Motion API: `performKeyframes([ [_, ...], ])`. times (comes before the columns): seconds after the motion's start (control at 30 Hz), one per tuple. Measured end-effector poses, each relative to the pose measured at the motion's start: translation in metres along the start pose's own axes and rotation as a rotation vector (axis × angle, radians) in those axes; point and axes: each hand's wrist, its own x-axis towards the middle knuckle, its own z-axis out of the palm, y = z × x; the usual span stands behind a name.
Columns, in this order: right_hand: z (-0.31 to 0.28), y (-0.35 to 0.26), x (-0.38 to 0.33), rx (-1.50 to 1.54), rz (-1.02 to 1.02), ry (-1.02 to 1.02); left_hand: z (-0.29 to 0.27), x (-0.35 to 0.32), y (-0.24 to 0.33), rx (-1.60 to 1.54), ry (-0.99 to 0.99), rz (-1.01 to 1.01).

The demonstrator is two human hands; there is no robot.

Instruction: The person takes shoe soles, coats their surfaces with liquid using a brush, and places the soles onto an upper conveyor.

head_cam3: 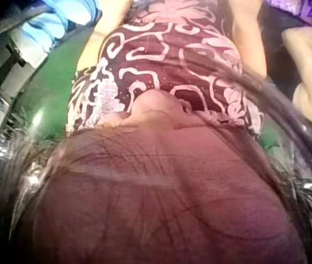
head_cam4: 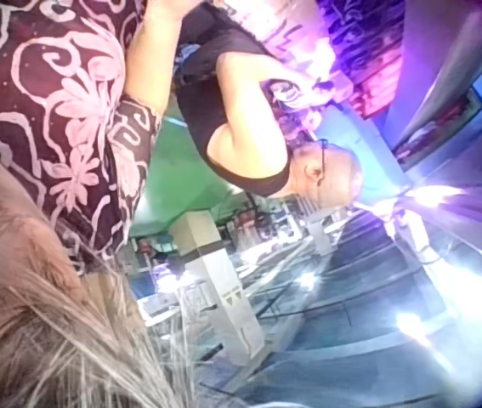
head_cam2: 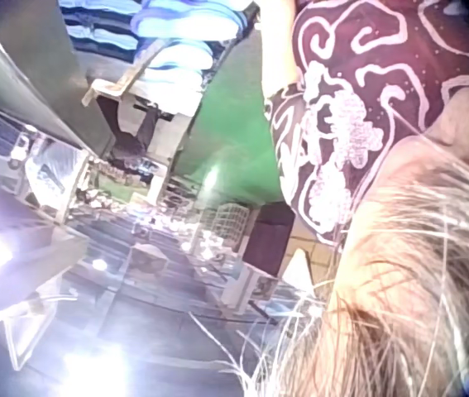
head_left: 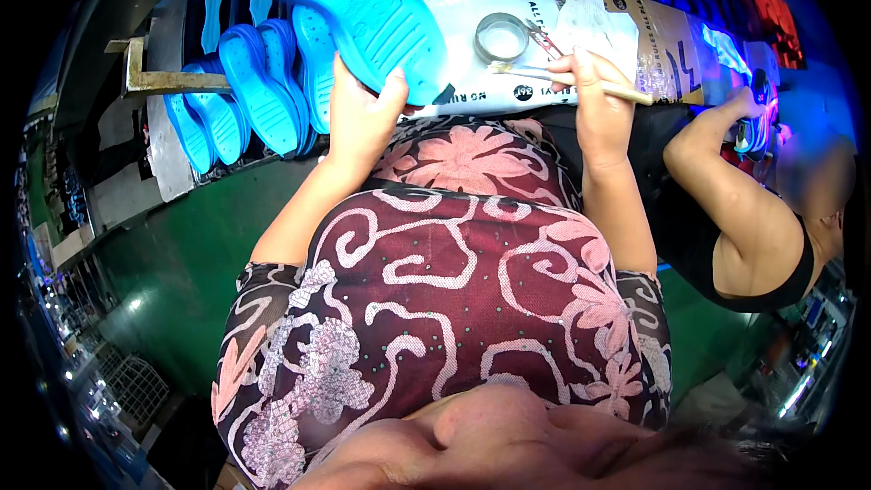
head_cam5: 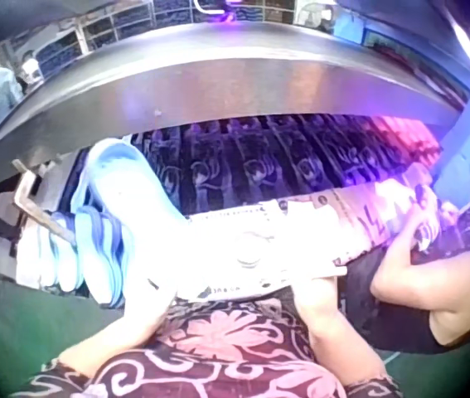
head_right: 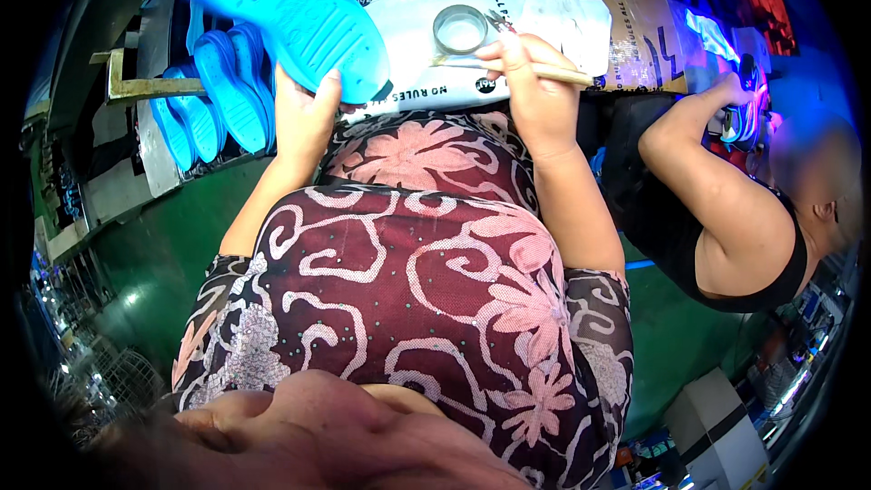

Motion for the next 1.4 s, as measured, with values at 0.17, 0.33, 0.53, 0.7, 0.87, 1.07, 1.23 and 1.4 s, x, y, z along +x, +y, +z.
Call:
performKeyframes([
  [0.17,-0.011,0.010,-0.004,0.194,0.145,0.086,-0.014,0.005,-0.010,-0.257,-0.193,-0.355],
  [0.33,-0.009,0.014,-0.009,0.200,0.146,0.084,-0.011,0.006,-0.019,-0.353,-0.099,-0.444],
  [0.53,-0.014,0.022,-0.007,0.182,0.136,0.086,-0.013,0.016,-0.029,-0.377,-0.070,-0.481],
  [0.7,-0.026,0.040,-0.005,0.048,0.150,0.159,0.005,0.023,-0.012,-0.527,-0.065,-0.473],
  [0.87,-0.028,0.045,-0.008,0.106,0.205,0.152,-0.026,0.022,0.022,-0.469,-0.520,-0.540],
  [1.07,-0.033,0.014,-0.028,0.117,0.290,0.308,0.057,0.045,0.109,-0.313,-1.100,-0.315],
  [1.23,-0.041,0.043,-0.039,0.188,0.239,0.372,0.236,0.177,0.184,-0.521,-1.201,-0.331],
  [1.4,-0.039,0.039,-0.031,0.264,0.294,0.424,0.352,0.215,0.220,-1.024,-0.584,-0.251],
])
